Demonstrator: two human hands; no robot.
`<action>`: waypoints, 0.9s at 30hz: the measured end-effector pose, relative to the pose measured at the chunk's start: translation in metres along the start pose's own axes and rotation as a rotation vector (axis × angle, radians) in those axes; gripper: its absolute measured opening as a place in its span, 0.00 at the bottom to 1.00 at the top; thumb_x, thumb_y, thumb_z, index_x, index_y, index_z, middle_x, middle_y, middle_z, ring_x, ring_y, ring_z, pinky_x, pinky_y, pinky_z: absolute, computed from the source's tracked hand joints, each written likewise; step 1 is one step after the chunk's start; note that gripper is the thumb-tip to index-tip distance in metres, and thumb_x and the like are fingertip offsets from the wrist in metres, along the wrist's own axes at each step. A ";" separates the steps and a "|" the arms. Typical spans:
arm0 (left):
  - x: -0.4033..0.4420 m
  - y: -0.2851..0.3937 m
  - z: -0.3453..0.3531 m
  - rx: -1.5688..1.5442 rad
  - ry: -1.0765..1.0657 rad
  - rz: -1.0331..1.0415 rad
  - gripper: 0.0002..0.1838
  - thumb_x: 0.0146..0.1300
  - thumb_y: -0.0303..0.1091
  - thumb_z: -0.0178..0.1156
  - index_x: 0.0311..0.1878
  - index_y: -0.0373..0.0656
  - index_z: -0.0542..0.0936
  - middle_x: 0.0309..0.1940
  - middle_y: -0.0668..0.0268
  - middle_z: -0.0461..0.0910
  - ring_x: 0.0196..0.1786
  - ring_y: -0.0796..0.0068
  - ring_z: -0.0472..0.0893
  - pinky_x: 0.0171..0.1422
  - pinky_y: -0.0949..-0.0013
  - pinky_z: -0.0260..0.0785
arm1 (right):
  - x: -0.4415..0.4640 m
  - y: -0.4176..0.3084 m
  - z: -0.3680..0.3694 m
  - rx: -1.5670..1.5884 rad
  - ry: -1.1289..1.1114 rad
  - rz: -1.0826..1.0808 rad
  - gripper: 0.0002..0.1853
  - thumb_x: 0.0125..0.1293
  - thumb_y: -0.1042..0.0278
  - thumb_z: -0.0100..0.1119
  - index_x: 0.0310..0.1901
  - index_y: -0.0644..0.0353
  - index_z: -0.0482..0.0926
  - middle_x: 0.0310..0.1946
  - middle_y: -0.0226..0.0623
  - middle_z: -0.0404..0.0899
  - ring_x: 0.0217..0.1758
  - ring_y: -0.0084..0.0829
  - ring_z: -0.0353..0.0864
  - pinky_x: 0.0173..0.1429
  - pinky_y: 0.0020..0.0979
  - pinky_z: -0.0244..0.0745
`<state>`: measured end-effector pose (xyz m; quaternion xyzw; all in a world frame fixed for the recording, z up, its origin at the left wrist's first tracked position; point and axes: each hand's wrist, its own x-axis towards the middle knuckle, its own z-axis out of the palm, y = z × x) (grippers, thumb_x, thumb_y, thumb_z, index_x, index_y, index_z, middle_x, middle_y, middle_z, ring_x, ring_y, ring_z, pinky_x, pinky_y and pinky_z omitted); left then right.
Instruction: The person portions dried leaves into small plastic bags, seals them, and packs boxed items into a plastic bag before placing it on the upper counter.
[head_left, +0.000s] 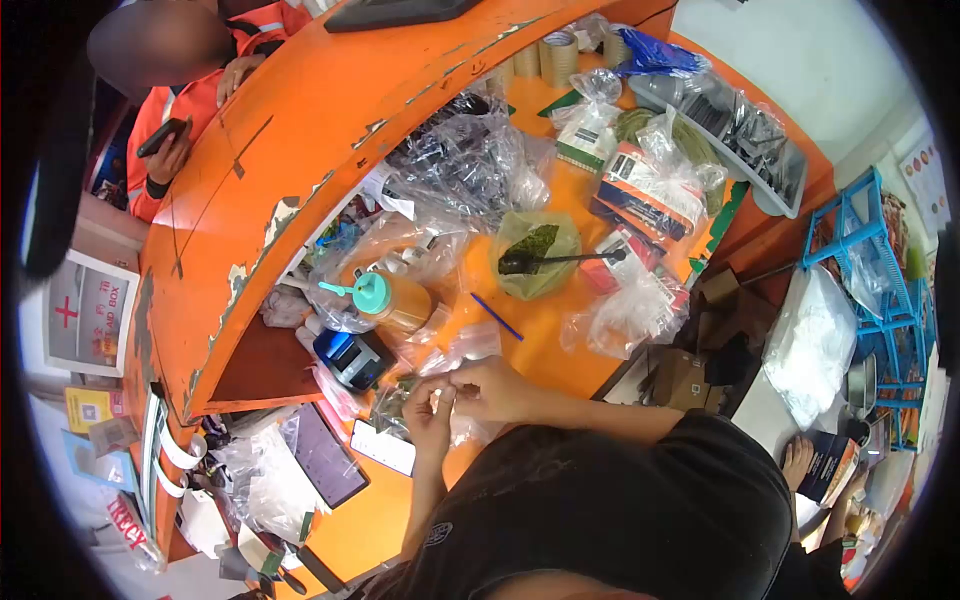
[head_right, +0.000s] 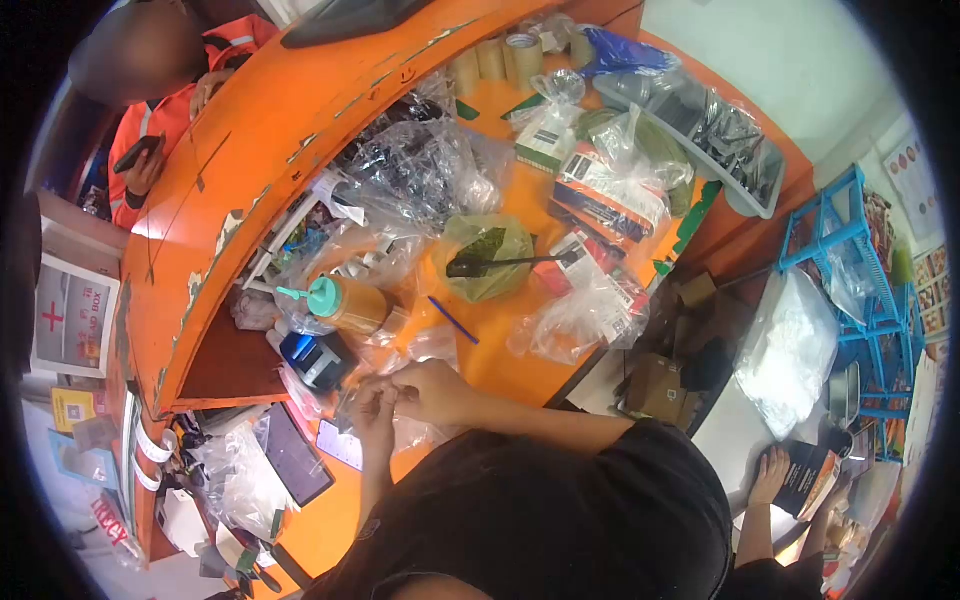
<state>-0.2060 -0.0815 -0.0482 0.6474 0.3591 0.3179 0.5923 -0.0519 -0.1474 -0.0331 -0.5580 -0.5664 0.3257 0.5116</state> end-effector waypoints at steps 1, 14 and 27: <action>-0.001 0.000 0.003 0.099 0.054 0.086 0.04 0.59 0.28 0.62 0.34 0.37 0.80 0.33 0.62 0.80 0.46 0.69 0.78 0.54 0.68 0.66 | 0.001 -0.001 0.002 0.018 0.027 -0.002 0.11 0.49 0.64 0.63 0.25 0.64 0.75 0.22 0.44 0.76 0.24 0.43 0.76 0.30 0.39 0.69; -0.019 0.021 0.010 0.214 0.505 0.236 0.12 0.65 0.30 0.58 0.26 0.34 0.76 0.23 0.67 0.70 0.25 0.82 0.72 0.29 0.77 0.64 | 0.001 -0.007 0.012 0.186 -0.045 0.020 0.13 0.48 0.67 0.62 0.19 0.64 0.69 0.14 0.40 0.68 0.17 0.31 0.66 0.25 0.34 0.62; -0.009 -0.016 -0.086 0.016 0.745 0.050 0.16 0.67 0.37 0.57 0.22 0.46 0.70 0.16 0.76 0.65 0.19 0.88 0.64 0.21 0.79 0.54 | -0.025 0.050 -0.004 0.155 -0.014 0.165 0.04 0.54 0.74 0.58 0.25 0.64 0.75 0.17 0.27 0.71 0.22 0.16 0.66 0.26 0.24 0.61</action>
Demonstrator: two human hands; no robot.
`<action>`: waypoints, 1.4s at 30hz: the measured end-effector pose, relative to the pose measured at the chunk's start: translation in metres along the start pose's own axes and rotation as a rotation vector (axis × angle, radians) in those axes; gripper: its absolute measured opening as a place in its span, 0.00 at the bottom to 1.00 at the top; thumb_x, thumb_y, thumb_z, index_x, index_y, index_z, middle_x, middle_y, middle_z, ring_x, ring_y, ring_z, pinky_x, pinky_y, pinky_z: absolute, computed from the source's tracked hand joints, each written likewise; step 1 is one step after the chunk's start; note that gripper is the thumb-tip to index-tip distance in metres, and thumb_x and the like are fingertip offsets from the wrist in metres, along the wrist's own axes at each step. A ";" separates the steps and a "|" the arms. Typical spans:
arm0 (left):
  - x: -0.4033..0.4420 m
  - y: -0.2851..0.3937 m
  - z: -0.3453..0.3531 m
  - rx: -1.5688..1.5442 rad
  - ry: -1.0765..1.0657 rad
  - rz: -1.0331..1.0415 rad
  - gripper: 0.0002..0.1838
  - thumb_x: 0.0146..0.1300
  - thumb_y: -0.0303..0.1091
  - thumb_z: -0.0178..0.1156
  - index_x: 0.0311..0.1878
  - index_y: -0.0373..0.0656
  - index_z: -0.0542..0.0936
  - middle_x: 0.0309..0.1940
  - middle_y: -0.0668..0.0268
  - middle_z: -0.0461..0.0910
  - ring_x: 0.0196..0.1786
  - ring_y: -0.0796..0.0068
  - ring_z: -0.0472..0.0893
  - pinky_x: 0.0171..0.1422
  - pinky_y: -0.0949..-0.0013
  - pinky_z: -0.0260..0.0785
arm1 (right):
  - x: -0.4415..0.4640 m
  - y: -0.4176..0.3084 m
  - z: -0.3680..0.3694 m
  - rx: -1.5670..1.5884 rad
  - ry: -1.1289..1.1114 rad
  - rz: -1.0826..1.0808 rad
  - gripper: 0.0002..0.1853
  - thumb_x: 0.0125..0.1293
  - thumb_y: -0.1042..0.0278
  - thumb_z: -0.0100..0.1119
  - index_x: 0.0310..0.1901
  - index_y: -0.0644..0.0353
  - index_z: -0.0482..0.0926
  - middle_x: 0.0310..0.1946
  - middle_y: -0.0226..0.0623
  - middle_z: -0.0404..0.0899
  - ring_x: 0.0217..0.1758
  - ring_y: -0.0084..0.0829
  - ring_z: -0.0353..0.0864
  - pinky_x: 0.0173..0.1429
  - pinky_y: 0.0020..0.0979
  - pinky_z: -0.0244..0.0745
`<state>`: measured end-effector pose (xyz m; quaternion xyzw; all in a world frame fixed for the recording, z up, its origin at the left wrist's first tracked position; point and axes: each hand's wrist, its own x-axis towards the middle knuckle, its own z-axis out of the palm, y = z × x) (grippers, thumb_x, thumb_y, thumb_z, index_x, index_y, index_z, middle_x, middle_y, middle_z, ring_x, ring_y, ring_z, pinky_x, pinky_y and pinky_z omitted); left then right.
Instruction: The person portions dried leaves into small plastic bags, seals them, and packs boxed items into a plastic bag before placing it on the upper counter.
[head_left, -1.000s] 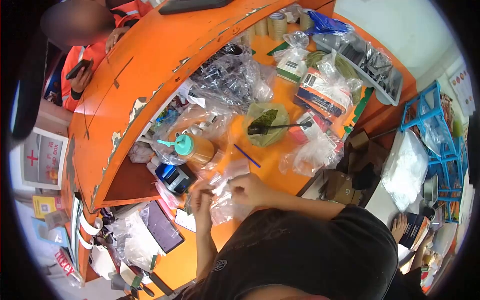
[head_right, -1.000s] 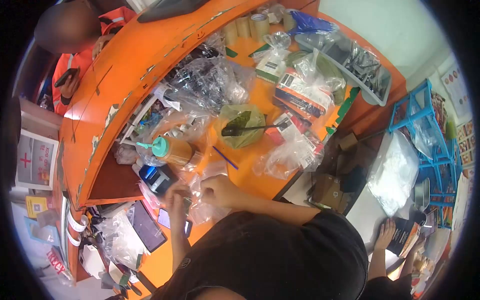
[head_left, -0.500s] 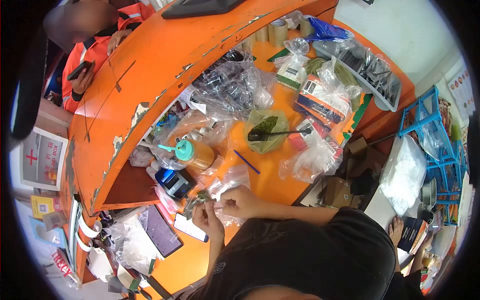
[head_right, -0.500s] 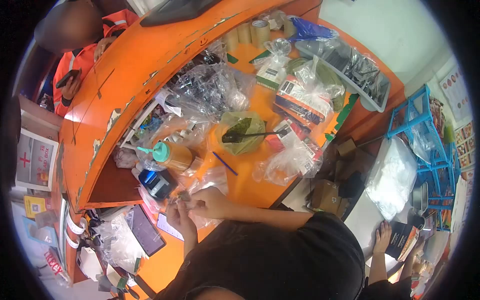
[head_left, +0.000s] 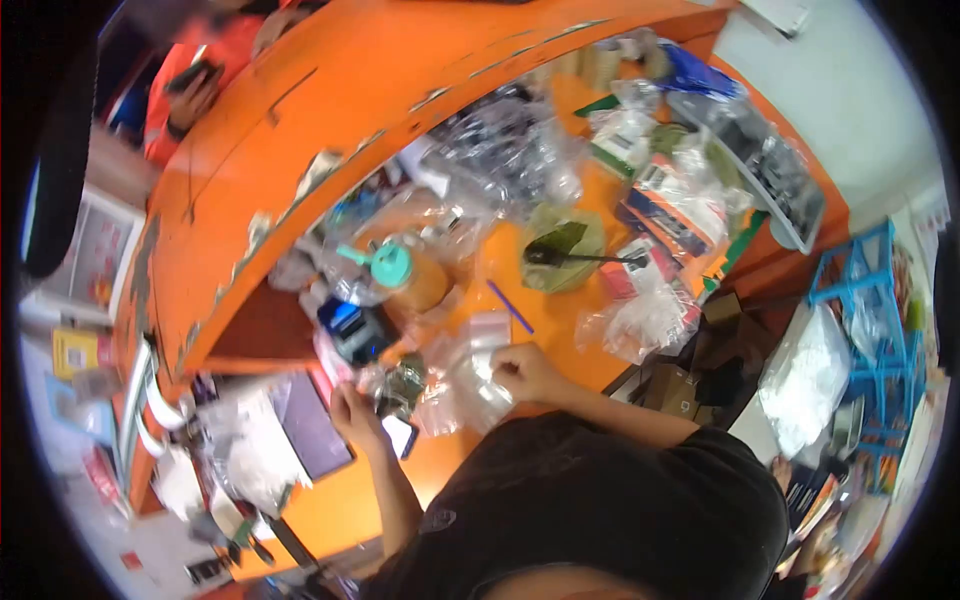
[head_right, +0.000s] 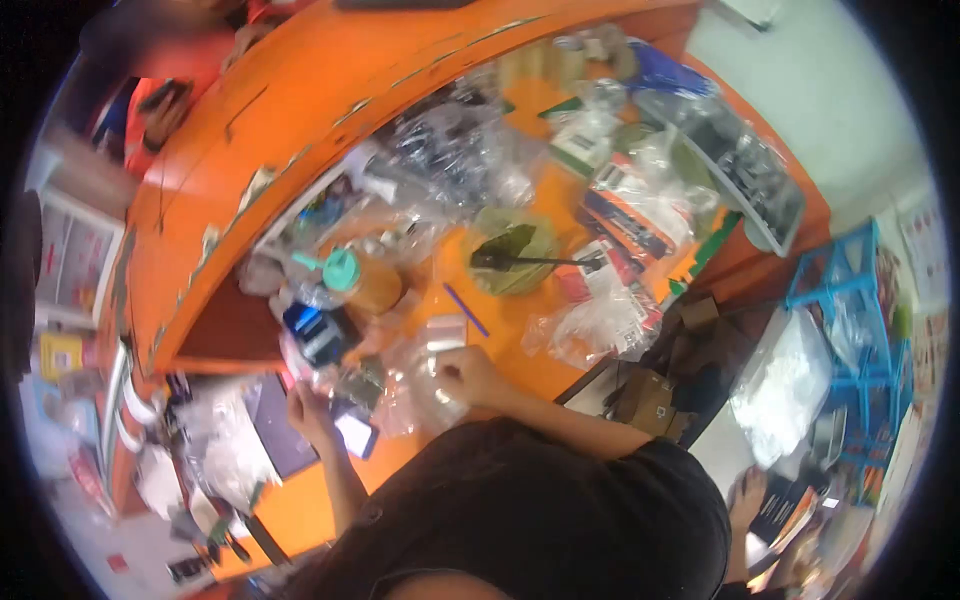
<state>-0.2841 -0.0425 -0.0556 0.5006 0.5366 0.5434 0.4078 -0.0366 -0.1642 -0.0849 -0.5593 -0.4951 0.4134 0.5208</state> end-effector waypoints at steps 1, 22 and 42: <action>0.001 -0.004 0.002 -0.007 -0.034 -0.124 0.17 0.67 0.38 0.57 0.22 0.46 0.70 0.16 0.77 0.65 0.19 0.88 0.63 0.21 0.78 0.54 | 0.000 0.003 -0.009 -0.071 -0.027 0.014 0.04 0.54 0.74 0.58 0.26 0.64 0.76 0.18 0.28 0.71 0.23 0.16 0.66 0.27 0.24 0.62; -0.045 -0.079 0.059 0.891 -0.256 0.603 0.07 0.51 0.37 0.65 0.30 0.46 0.86 0.55 0.65 0.74 0.58 0.56 0.67 0.58 0.56 0.60 | 0.034 0.044 0.016 -0.751 -0.025 -0.231 0.09 0.53 0.70 0.63 0.35 0.64 0.79 0.34 0.46 0.77 0.39 0.45 0.77 0.45 0.39 0.72; -0.044 -0.005 0.091 -0.351 -0.560 -0.163 0.12 0.55 0.24 0.67 0.43 0.39 0.77 0.26 0.71 0.78 0.27 0.84 0.77 0.30 0.80 0.68 | 0.030 -0.005 0.007 0.198 0.121 0.095 0.02 0.63 0.75 0.59 0.36 0.61 0.80 0.26 0.25 0.78 0.29 0.16 0.74 0.34 0.21 0.69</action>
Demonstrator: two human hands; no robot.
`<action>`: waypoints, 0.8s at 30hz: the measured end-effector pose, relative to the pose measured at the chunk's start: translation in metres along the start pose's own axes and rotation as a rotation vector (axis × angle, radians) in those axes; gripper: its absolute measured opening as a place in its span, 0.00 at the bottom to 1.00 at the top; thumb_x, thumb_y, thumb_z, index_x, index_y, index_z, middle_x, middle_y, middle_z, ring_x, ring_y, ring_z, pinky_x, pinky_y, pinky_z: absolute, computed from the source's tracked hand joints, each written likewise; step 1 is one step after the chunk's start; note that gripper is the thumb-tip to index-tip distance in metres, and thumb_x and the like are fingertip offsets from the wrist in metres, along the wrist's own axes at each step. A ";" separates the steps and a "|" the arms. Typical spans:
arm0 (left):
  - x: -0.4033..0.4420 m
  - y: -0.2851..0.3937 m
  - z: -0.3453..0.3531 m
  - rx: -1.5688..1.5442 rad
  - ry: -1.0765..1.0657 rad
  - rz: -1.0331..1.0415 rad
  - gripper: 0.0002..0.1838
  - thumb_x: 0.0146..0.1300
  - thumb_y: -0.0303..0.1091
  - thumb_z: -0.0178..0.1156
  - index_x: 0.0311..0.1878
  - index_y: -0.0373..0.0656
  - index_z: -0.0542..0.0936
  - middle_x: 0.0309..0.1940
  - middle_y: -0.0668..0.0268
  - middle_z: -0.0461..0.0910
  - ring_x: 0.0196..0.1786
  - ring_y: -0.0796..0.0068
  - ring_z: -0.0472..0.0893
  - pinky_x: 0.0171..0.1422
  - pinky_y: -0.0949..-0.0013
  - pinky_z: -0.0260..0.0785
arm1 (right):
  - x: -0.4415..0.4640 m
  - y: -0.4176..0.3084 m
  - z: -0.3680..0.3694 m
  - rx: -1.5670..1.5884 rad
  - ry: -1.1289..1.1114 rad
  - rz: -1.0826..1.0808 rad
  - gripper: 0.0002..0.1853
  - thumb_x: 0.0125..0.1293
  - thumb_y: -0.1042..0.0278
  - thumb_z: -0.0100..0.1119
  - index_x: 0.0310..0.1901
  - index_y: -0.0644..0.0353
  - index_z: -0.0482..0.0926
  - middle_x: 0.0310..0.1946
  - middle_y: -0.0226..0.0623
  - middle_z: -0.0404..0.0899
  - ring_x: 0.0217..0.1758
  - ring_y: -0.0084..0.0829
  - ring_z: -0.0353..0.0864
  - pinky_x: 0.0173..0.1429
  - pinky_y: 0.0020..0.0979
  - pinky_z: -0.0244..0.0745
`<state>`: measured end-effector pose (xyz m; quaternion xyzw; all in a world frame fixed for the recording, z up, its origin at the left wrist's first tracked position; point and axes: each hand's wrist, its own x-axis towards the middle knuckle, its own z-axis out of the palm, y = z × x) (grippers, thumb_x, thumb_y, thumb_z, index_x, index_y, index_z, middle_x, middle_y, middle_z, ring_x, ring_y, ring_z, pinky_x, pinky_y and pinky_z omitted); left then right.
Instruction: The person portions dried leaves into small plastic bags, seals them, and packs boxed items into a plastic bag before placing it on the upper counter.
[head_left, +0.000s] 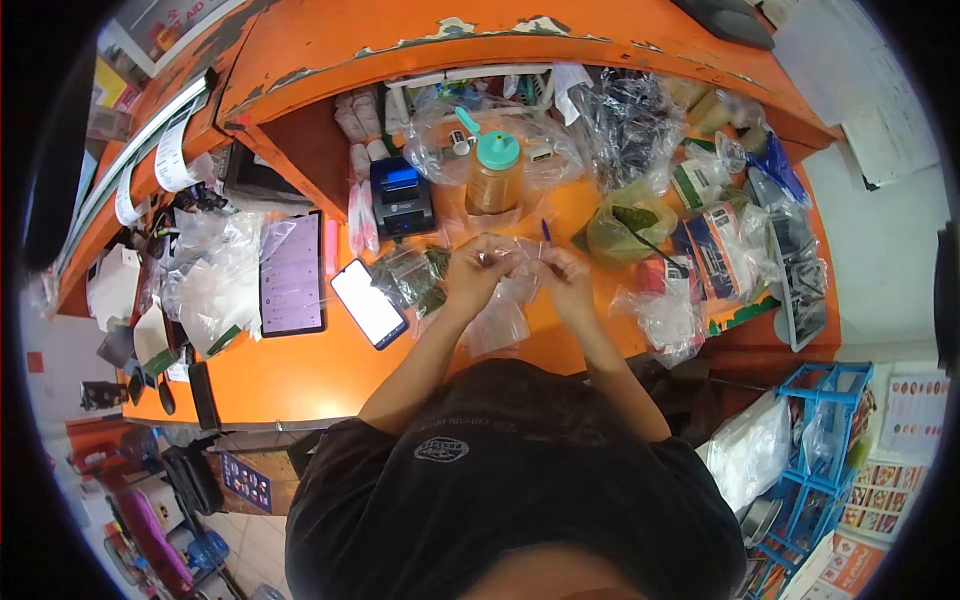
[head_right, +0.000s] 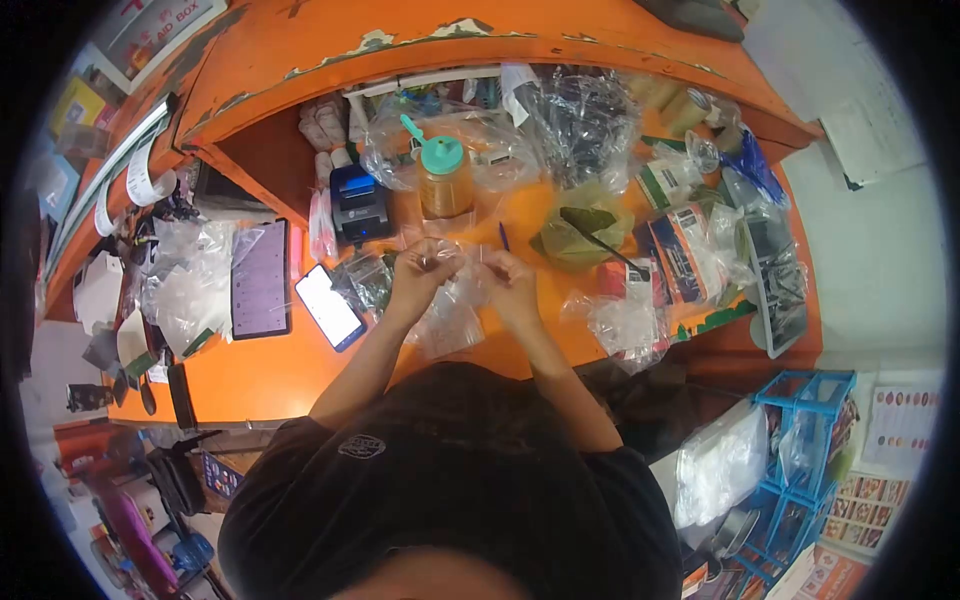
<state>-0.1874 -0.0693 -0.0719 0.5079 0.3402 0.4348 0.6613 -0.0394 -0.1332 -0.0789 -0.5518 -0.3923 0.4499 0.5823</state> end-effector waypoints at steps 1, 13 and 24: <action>0.001 -0.001 0.000 0.034 -0.020 0.019 0.10 0.56 0.25 0.67 0.40 0.39 0.78 0.25 0.71 0.79 0.26 0.85 0.76 0.29 0.80 0.67 | 0.000 -0.001 0.001 -0.062 0.021 -0.054 0.02 0.63 0.75 0.58 0.36 0.61 0.79 0.25 0.25 0.78 0.29 0.16 0.73 0.33 0.21 0.68; 0.004 0.013 0.005 0.121 -0.043 -0.113 0.14 0.64 0.40 0.61 0.32 0.37 0.80 0.20 0.69 0.78 0.21 0.83 0.75 0.27 0.78 0.66 | -0.004 -0.030 0.009 -0.050 0.097 -0.126 0.08 0.66 0.72 0.56 0.28 0.63 0.77 0.19 0.22 0.71 0.22 0.14 0.65 0.26 0.22 0.61; 0.022 0.037 0.010 0.230 -0.830 -0.212 0.40 0.49 0.31 0.66 0.67 0.41 0.60 0.54 0.61 0.71 0.60 0.73 0.68 0.66 0.67 0.60 | -0.013 -0.031 -0.013 -0.614 0.099 -0.452 0.12 0.61 0.67 0.60 0.24 0.65 0.75 0.13 0.42 0.68 0.15 0.37 0.67 0.23 0.35 0.64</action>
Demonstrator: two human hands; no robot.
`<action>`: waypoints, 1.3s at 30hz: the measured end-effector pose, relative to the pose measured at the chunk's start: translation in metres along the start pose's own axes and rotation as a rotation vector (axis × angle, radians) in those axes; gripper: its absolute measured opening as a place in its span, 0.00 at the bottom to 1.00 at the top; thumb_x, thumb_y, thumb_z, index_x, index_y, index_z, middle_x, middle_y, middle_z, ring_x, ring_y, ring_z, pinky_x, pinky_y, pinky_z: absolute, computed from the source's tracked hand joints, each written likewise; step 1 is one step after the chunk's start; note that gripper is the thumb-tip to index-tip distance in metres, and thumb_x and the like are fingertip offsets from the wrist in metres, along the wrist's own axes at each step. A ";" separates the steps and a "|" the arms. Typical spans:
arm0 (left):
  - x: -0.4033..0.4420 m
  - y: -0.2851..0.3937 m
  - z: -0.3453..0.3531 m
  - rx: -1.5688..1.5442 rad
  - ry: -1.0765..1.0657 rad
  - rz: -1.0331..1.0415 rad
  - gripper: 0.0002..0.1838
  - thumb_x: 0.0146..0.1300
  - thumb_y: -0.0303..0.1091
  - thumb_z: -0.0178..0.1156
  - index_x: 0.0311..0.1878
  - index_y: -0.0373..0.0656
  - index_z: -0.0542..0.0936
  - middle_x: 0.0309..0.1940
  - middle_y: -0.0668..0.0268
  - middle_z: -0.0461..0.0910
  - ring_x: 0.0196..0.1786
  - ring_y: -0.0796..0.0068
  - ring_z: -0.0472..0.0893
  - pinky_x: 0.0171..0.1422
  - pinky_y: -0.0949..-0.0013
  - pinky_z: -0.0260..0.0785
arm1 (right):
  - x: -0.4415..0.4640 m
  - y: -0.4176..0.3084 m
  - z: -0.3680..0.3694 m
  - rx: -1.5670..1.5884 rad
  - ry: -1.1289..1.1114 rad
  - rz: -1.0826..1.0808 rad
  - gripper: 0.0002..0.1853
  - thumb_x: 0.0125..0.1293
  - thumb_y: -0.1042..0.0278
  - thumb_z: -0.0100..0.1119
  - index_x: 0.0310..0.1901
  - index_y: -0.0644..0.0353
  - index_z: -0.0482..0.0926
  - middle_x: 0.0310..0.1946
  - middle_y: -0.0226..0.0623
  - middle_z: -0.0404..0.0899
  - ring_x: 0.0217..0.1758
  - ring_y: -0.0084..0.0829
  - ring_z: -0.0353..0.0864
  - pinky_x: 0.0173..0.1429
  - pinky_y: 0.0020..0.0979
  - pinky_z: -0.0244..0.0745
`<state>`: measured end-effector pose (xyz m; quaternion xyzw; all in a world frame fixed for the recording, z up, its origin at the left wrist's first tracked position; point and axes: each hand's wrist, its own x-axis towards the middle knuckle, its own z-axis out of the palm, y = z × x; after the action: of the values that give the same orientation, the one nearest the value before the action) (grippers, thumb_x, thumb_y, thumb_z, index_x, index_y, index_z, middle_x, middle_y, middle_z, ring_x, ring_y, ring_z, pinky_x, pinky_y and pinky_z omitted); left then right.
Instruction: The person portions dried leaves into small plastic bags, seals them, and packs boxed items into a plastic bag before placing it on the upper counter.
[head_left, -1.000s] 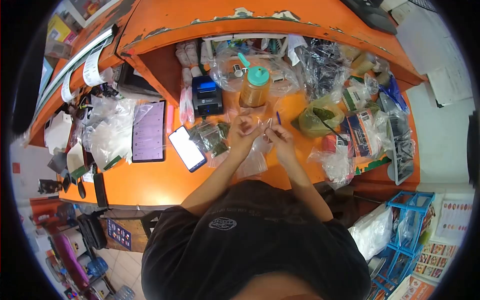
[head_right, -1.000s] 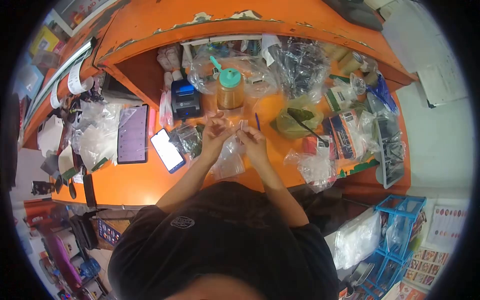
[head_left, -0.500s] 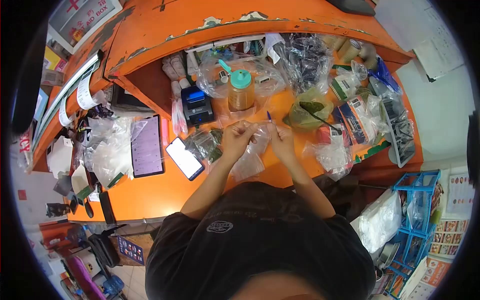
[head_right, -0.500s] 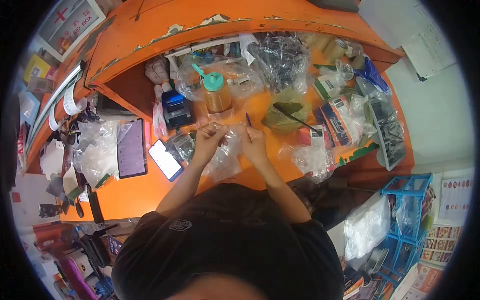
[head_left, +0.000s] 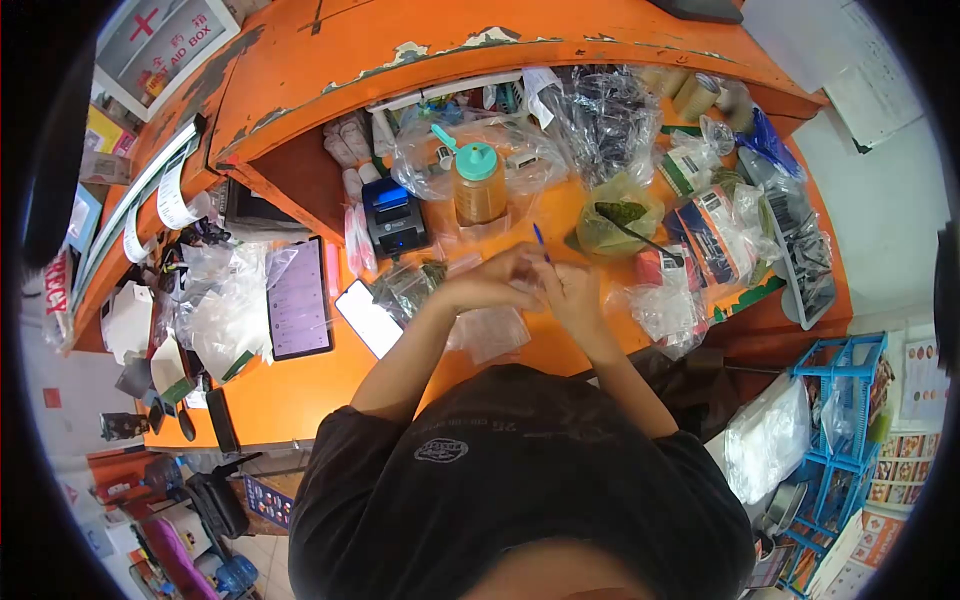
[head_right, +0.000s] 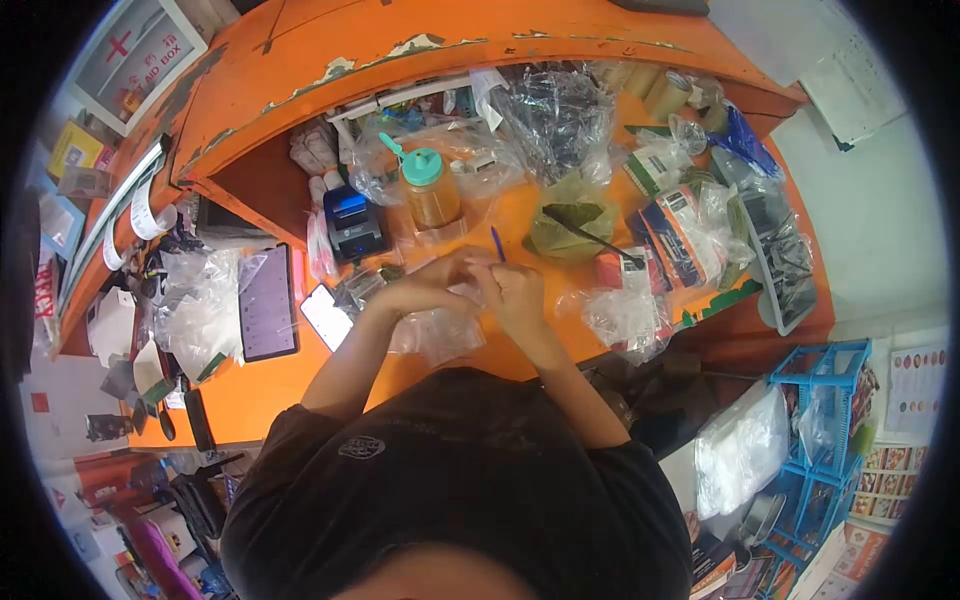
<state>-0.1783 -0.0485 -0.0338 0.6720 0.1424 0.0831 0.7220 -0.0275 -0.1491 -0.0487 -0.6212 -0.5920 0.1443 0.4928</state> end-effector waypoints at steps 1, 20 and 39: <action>0.006 -0.001 0.007 0.043 0.029 -0.036 0.29 0.48 0.28 0.66 0.55 0.39 0.70 0.43 0.63 0.76 0.46 0.74 0.76 0.52 0.69 0.69 | 0.001 -0.002 -0.003 -0.017 -0.019 0.018 0.11 0.60 0.67 0.61 0.26 0.65 0.76 0.15 0.43 0.70 0.17 0.40 0.69 0.25 0.36 0.66; 0.047 -0.024 0.040 0.856 0.636 0.437 0.28 0.47 0.37 0.64 0.50 0.35 0.69 0.49 0.47 0.67 0.48 0.47 0.68 0.51 0.53 0.60 | 0.031 -0.021 -0.099 0.054 0.056 0.300 0.04 0.56 0.72 0.61 0.29 0.60 0.75 0.33 0.41 0.79 0.47 0.45 0.75 0.62 0.43 0.59; 0.092 -0.051 0.043 0.272 0.349 0.250 0.23 0.53 0.34 0.62 0.53 0.42 0.71 0.66 0.47 0.56 0.73 0.50 0.51 0.69 0.58 0.53 | 0.101 0.015 -0.133 -1.120 -0.401 0.082 0.05 0.53 0.70 0.56 0.26 0.59 0.81 0.26 0.45 0.81 0.31 0.42 0.82 0.34 0.41 0.76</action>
<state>-0.0813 -0.0645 -0.0906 0.7510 0.1905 0.2663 0.5734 0.1086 -0.1164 0.0432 -0.7696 -0.6350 -0.0564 -0.0375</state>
